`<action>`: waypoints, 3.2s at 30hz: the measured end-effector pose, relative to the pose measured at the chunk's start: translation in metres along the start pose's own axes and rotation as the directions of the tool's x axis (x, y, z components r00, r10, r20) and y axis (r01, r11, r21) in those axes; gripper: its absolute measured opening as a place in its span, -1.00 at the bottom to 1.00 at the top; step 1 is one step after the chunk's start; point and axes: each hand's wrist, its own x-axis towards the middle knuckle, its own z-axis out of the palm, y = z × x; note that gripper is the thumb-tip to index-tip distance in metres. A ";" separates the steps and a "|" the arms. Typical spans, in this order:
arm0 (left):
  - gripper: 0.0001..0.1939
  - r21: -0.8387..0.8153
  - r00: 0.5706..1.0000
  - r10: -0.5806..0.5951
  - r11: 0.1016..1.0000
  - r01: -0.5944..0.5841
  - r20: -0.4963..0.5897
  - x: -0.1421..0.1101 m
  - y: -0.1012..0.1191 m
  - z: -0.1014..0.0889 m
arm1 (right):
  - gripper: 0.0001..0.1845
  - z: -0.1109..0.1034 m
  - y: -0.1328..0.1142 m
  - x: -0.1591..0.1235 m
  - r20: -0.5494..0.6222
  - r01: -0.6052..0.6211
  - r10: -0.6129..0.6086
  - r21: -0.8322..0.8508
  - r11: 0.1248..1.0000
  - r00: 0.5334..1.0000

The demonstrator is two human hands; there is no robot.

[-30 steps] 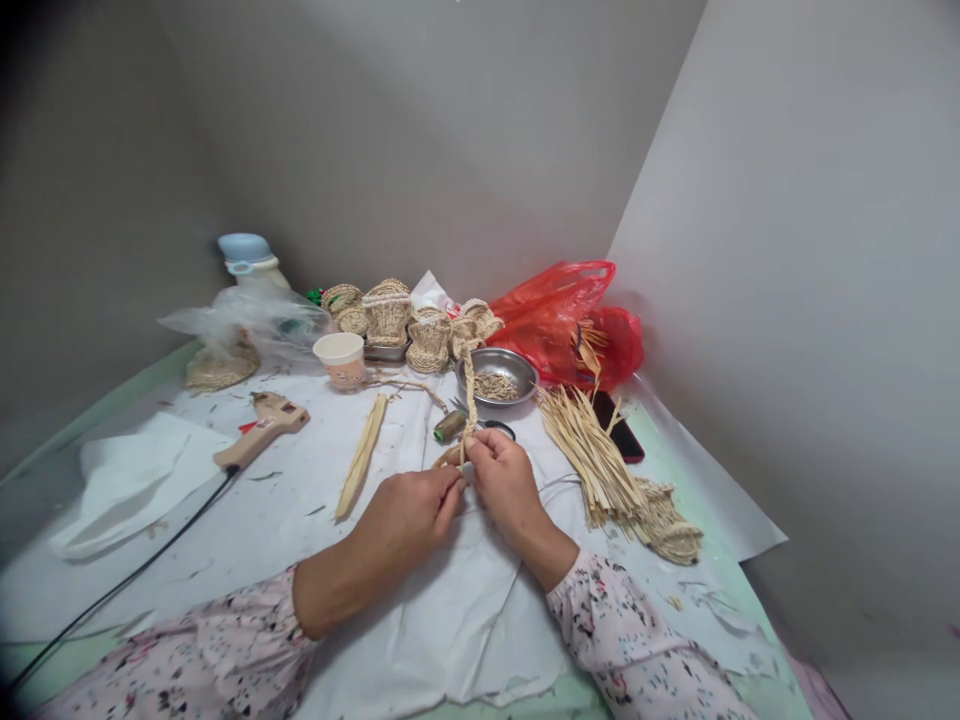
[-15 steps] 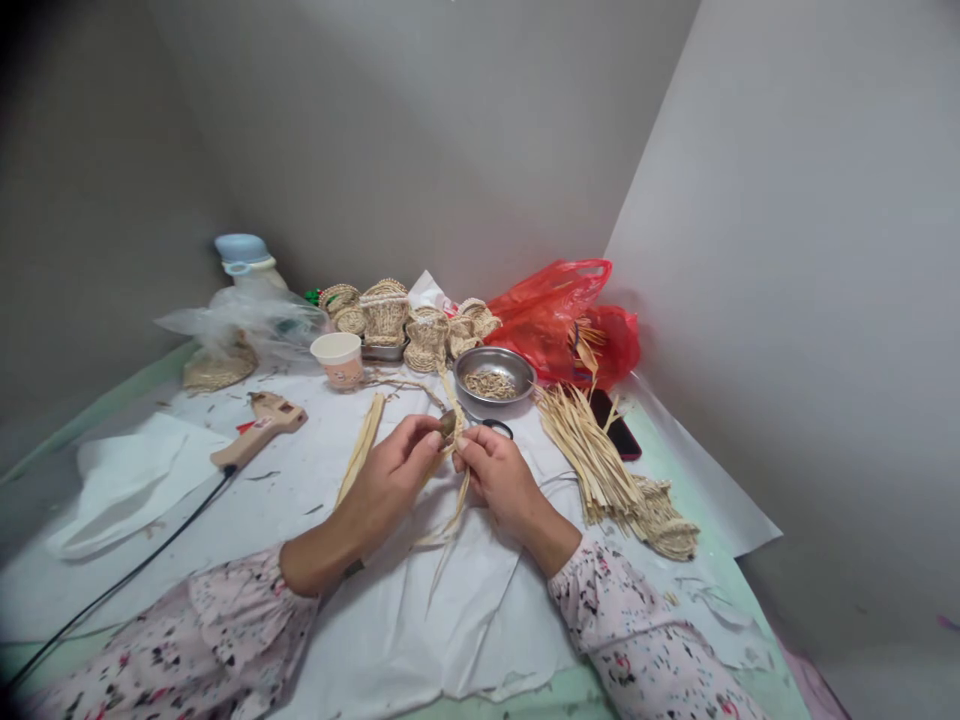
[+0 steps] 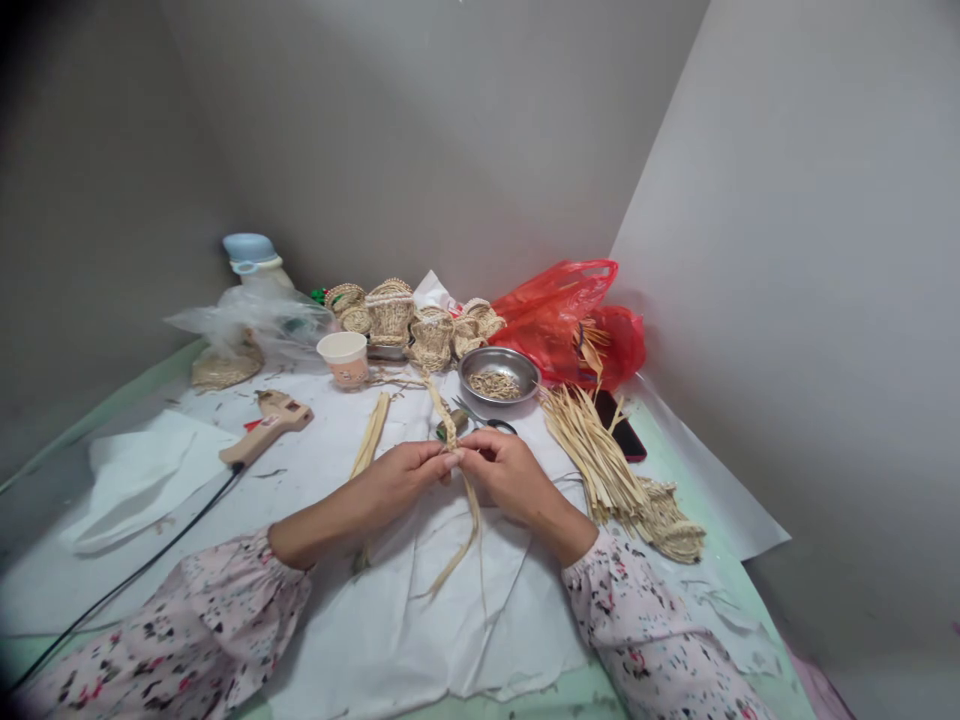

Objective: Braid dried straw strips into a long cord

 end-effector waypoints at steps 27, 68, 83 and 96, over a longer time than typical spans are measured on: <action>-0.60 -0.621 0.959 -0.283 0.756 0.207 -0.026 -0.004 -0.009 0.015 | -0.77 0.041 -0.031 -0.033 -0.022 0.024 -0.090 -0.878 0.479 0.996; -0.70 -0.398 0.984 -0.166 0.908 0.129 -0.059 -0.005 0.009 0.024 | -0.76 0.012 -0.001 0.005 -0.118 -0.096 0.117 0.172 0.980 0.986; -0.75 -0.615 0.982 -0.188 0.773 0.154 0.009 -0.002 0.001 0.017 | -0.74 0.013 -0.002 0.003 -0.039 -0.043 0.050 0.156 0.987 0.998; -0.73 -0.460 0.965 -0.251 0.867 0.193 -0.069 -0.006 0.012 0.016 | -0.81 0.010 0.006 0.006 -0.091 -0.151 0.176 0.239 0.959 0.980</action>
